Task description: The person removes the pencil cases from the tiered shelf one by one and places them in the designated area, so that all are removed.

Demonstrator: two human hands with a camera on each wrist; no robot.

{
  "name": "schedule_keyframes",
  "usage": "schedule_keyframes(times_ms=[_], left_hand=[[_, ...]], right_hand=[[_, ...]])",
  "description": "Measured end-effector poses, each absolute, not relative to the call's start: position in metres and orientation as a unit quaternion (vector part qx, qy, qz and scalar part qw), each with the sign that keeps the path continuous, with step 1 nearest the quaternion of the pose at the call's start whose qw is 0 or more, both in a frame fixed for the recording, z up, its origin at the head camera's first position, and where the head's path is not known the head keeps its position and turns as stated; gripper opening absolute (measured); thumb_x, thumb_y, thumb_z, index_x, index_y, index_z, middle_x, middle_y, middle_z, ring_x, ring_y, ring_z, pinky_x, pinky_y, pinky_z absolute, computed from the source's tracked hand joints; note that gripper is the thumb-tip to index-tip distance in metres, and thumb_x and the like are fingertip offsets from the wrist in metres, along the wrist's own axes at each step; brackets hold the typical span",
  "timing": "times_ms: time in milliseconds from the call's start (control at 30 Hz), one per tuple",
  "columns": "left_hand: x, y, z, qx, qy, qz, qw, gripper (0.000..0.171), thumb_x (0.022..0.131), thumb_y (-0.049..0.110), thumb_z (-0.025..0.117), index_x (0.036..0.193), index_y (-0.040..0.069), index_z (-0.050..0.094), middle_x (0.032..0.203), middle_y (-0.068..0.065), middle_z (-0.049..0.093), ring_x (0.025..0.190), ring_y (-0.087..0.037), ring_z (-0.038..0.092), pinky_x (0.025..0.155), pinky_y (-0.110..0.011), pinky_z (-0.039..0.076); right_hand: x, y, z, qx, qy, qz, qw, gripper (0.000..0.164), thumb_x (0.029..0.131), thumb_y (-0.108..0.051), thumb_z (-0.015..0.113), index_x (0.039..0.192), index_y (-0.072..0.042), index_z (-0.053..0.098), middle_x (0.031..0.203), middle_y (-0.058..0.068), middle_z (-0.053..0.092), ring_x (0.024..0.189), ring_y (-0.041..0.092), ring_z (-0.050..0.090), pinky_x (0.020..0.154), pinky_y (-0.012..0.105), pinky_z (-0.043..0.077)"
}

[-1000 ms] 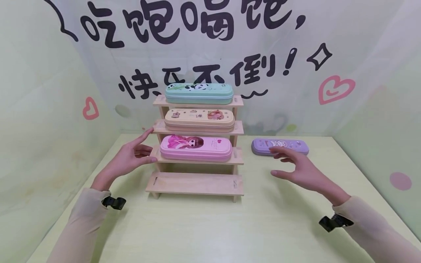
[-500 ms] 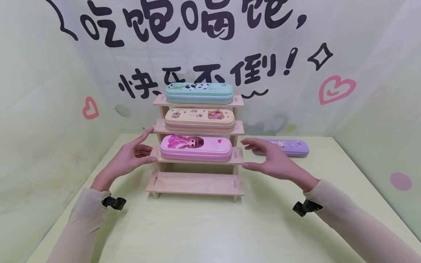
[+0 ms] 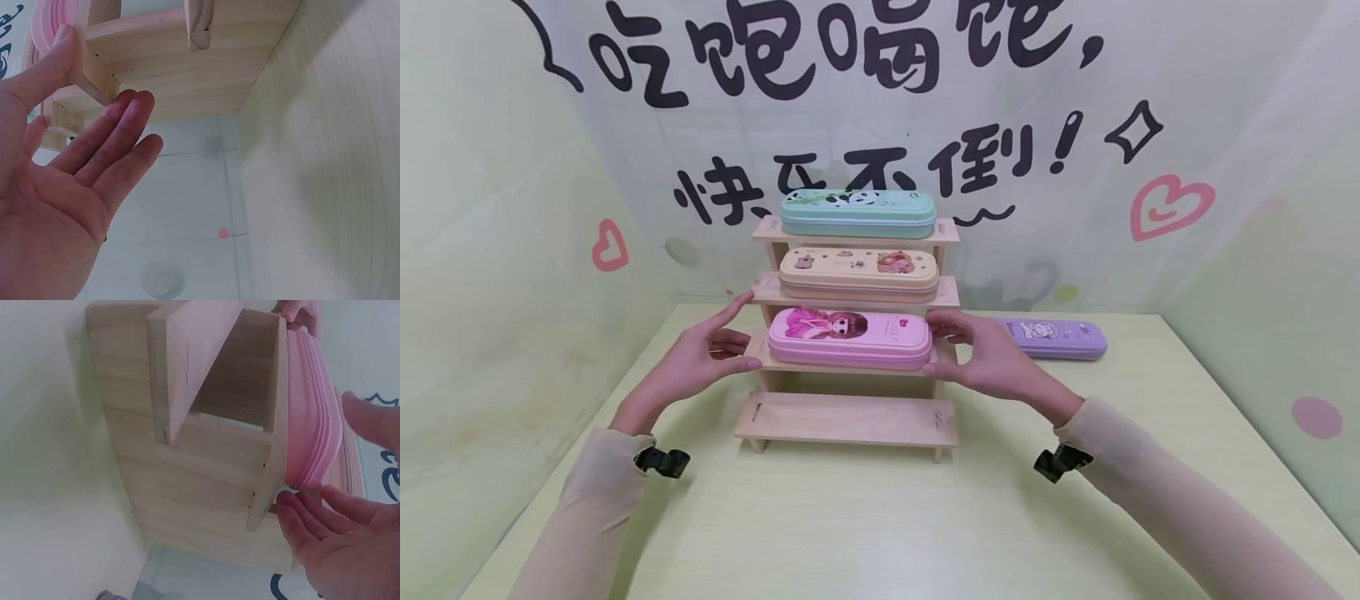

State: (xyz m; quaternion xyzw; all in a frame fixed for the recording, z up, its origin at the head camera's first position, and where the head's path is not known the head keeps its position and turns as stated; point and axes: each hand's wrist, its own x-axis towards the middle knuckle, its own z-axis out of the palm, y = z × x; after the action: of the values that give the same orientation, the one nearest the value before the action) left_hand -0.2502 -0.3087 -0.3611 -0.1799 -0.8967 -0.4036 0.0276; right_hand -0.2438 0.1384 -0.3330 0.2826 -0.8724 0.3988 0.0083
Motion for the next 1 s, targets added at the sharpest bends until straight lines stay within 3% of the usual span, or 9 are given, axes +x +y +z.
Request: schedule_keyframes(times_ms=[300, 533, 733, 1000], left_hand=[[-0.251, -0.309, -0.363, -0.184, -0.895, -0.406, 0.029, 0.107, 0.089, 0.024, 0.089, 0.169, 0.042, 0.021, 0.123, -0.021, 0.072, 0.108, -0.032, 0.072, 0.096, -0.051, 0.058], [-0.253, -0.311, -0.366, -0.185, -0.897, -0.401, 0.032, 0.106, 0.089, 0.027, 0.089, 0.167, 0.048, 0.021, 0.123, -0.019, 0.073, 0.108, -0.031, 0.072, 0.096, -0.049, 0.059], [-0.252, -0.311, -0.364, -0.187, -0.896, -0.403, 0.032, 0.106, 0.089, 0.025, 0.088, 0.168, 0.045, 0.021, 0.123, -0.020, 0.072, 0.108, -0.031, 0.072, 0.096, -0.050, 0.058], [-0.249, -0.308, -0.360, -0.185, -0.892, -0.411, 0.025, 0.107, 0.089, 0.022, 0.089, 0.169, 0.041, 0.020, 0.125, -0.022, 0.071, 0.110, -0.033, 0.072, 0.098, -0.052, 0.058]], right_hand=[[-0.241, 0.127, -0.336, 0.262, -0.879, 0.398, 0.020, 0.078, 0.083, -0.024, 0.091, 0.150, -0.005, 0.056, 0.141, 0.010, 0.063, 0.120, 0.028, 0.064, 0.107, 0.049, 0.051], [-0.243, 0.121, -0.331, 0.255, -0.890, 0.378, 0.006, 0.082, 0.084, -0.032, 0.091, 0.152, -0.003, 0.055, 0.148, 0.013, 0.060, 0.126, 0.033, 0.064, 0.109, 0.052, 0.050], [-0.251, 0.112, -0.333, 0.253, -0.881, 0.399, -0.024, 0.086, 0.086, -0.027, 0.088, 0.158, -0.003, 0.047, 0.153, 0.016, 0.055, 0.130, 0.033, 0.062, 0.108, 0.046, 0.052], [-0.254, 0.109, -0.333, 0.243, -0.866, 0.435, -0.029, 0.077, 0.084, -0.018, 0.090, 0.151, -0.003, 0.056, 0.142, 0.013, 0.062, 0.120, 0.028, 0.066, 0.102, 0.040, 0.057]])
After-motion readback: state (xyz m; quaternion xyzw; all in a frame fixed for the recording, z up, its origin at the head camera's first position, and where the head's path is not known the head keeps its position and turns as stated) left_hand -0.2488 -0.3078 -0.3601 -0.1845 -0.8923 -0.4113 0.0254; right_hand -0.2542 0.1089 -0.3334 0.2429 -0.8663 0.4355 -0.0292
